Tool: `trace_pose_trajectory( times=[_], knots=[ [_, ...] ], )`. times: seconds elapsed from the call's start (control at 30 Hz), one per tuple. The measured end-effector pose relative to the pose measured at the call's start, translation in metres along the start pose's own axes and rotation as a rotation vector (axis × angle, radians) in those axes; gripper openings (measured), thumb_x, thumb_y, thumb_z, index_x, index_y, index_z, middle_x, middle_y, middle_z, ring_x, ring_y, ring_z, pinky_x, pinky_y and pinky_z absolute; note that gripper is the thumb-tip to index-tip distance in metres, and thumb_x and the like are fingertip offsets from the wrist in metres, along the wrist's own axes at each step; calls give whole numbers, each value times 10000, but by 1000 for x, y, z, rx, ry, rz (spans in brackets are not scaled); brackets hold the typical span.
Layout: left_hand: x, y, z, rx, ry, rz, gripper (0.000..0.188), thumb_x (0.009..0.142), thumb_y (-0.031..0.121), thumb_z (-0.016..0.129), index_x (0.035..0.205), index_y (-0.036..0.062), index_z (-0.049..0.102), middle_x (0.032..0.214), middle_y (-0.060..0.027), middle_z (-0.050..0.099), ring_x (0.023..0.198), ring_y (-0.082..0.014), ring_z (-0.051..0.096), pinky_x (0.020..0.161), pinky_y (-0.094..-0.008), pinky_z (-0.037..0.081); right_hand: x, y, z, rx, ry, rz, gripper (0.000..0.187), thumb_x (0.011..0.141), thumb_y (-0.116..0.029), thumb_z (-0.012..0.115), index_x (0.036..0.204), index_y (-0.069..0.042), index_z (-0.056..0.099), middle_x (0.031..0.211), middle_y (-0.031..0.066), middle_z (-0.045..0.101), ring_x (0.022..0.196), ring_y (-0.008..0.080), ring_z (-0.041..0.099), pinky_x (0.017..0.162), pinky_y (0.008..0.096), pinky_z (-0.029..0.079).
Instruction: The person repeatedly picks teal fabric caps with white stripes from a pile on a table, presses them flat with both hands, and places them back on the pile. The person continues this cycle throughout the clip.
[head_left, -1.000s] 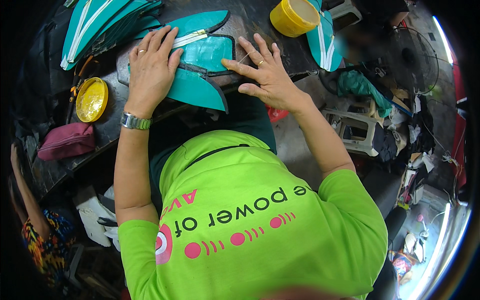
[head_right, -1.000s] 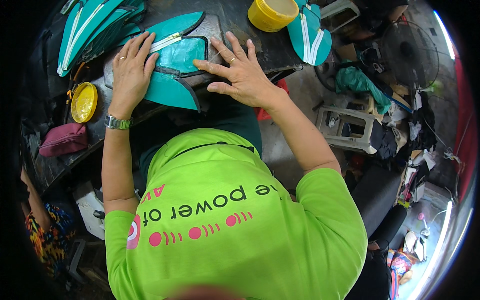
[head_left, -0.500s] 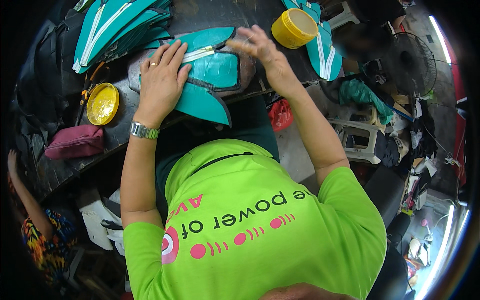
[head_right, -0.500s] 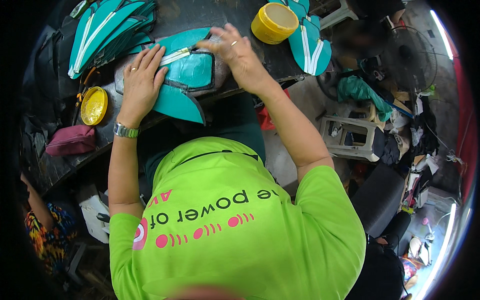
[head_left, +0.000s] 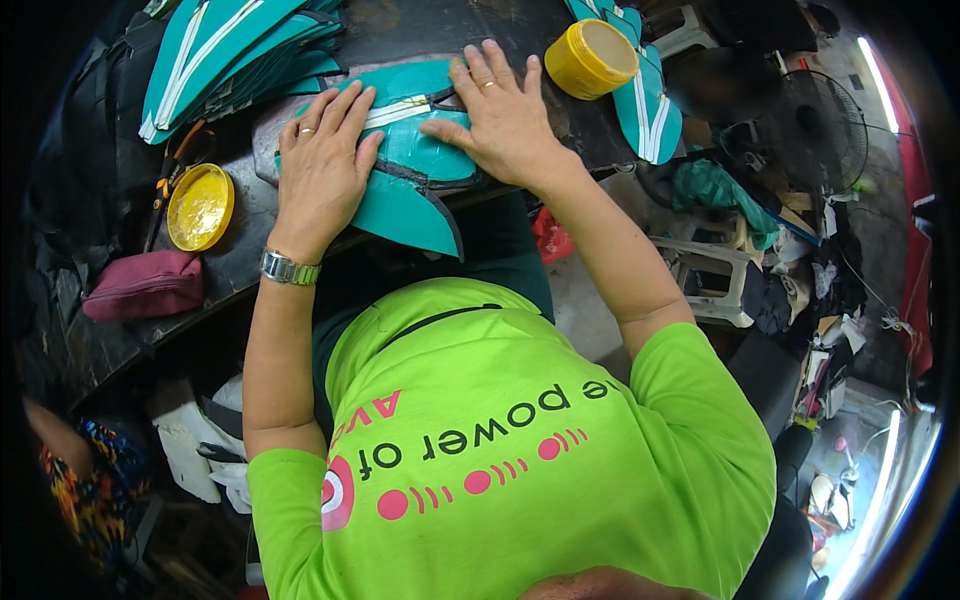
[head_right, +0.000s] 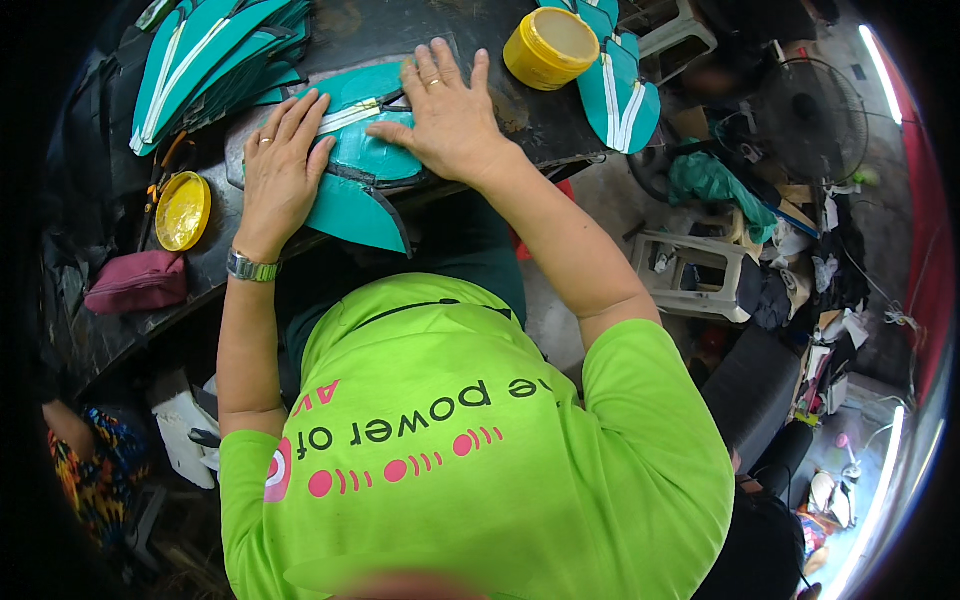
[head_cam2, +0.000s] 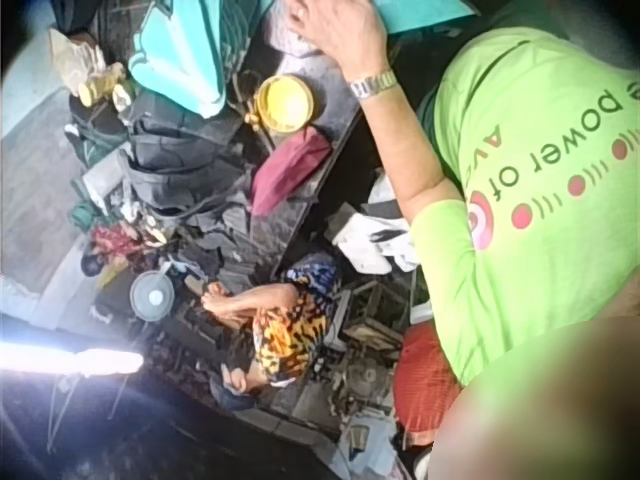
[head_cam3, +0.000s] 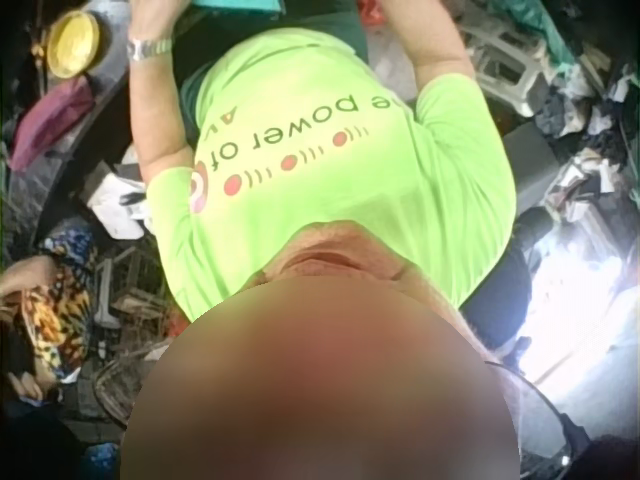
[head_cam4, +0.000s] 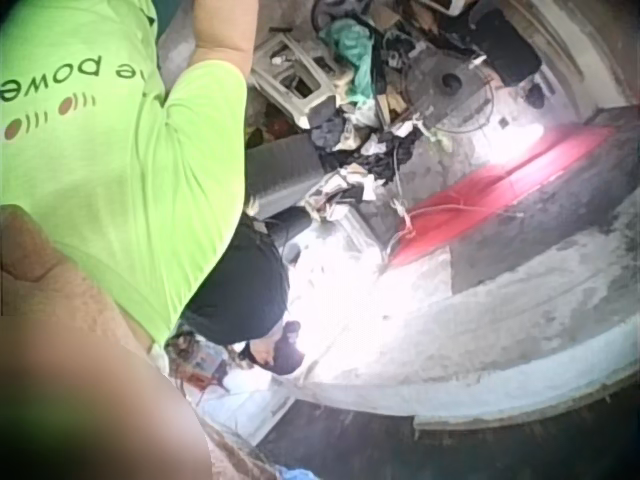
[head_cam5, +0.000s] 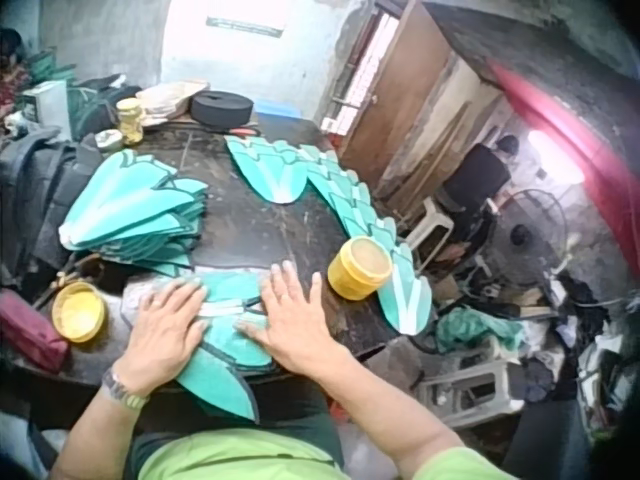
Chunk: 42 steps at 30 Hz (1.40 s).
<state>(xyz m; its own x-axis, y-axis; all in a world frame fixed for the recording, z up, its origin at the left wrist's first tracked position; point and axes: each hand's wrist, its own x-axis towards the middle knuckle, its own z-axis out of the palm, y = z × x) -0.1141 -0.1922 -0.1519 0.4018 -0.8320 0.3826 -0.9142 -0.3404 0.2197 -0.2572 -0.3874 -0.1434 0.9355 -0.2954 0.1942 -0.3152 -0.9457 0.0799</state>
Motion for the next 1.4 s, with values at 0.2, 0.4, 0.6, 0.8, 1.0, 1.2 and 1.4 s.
trace_pose_trajectory(
  times=[0.2, 0.4, 0.6, 0.8, 1.0, 1.2, 1.4],
  knots=[
    [0, -1, 1, 47, 11, 18, 502, 1002, 326, 542, 1463, 130, 512, 1503, -55, 494, 1404, -247, 414, 1143, -445, 275, 13, -13, -1, -49, 12, -11, 904, 954, -746, 351, 1518, -41, 408, 1605, 215, 317, 1539, 366, 161, 1177, 684, 67],
    [1, 1, 5, 66, 105, 24, 468, 975, 322, 586, 1399, 124, 567, 1437, -34, 555, 1338, -224, 482, 1113, -454, 314, 28, -16, 2, 148, 5, -137, 902, 944, -756, 359, 1517, -63, 423, 1621, 229, 277, 1550, 377, 106, 1179, 683, 34],
    [13, -3, 12, 111, 121, -84, 446, 981, 316, 589, 1383, 122, 586, 1418, -32, 565, 1339, -202, 474, 1067, -447, 328, 10, 60, -57, 459, 23, -247, 500, 1006, -483, 502, 1377, -164, 601, 1525, 176, 459, 1432, 385, 370, 1092, 677, 297],
    [26, -3, 17, 41, 133, -164, 402, 991, 301, 588, 1378, 194, 606, 1401, -67, 548, 1337, -265, 470, 1071, -457, 340, -21, 153, -67, -100, 253, 269, 367, 1007, -419, 518, 1102, -169, 770, 1306, 164, 636, 1289, 344, 529, 969, 520, 479],
    [8, -21, -11, -312, 78, 61, 418, 937, 255, 651, 1344, 161, 635, 1394, -93, 558, 1314, -297, 497, 1140, -496, 310, -22, 174, -67, 26, 532, 291, 523, 990, -582, 498, 1187, -166, 746, 1350, 239, 588, 1258, 389, 546, 1015, 500, 448],
    [2, -19, -11, -158, 19, 108, 440, 961, 318, 624, 1370, 156, 604, 1417, -70, 545, 1335, -277, 482, 1164, -508, 291, -42, 128, -68, -272, 140, 360, 630, 963, -578, 551, 1297, -52, 644, 1341, 252, 592, 1264, 380, 544, 1005, 550, 430],
    [10, -13, 8, 24, 87, 26, 450, 996, 381, 566, 1400, 182, 575, 1444, -56, 527, 1373, -249, 444, 1164, -499, 270, -54, 78, -100, -199, 185, 193, 461, 911, -512, 646, 946, -78, 796, 1019, 181, 719, 1012, 351, 654, 849, 520, 476]
  ],
)
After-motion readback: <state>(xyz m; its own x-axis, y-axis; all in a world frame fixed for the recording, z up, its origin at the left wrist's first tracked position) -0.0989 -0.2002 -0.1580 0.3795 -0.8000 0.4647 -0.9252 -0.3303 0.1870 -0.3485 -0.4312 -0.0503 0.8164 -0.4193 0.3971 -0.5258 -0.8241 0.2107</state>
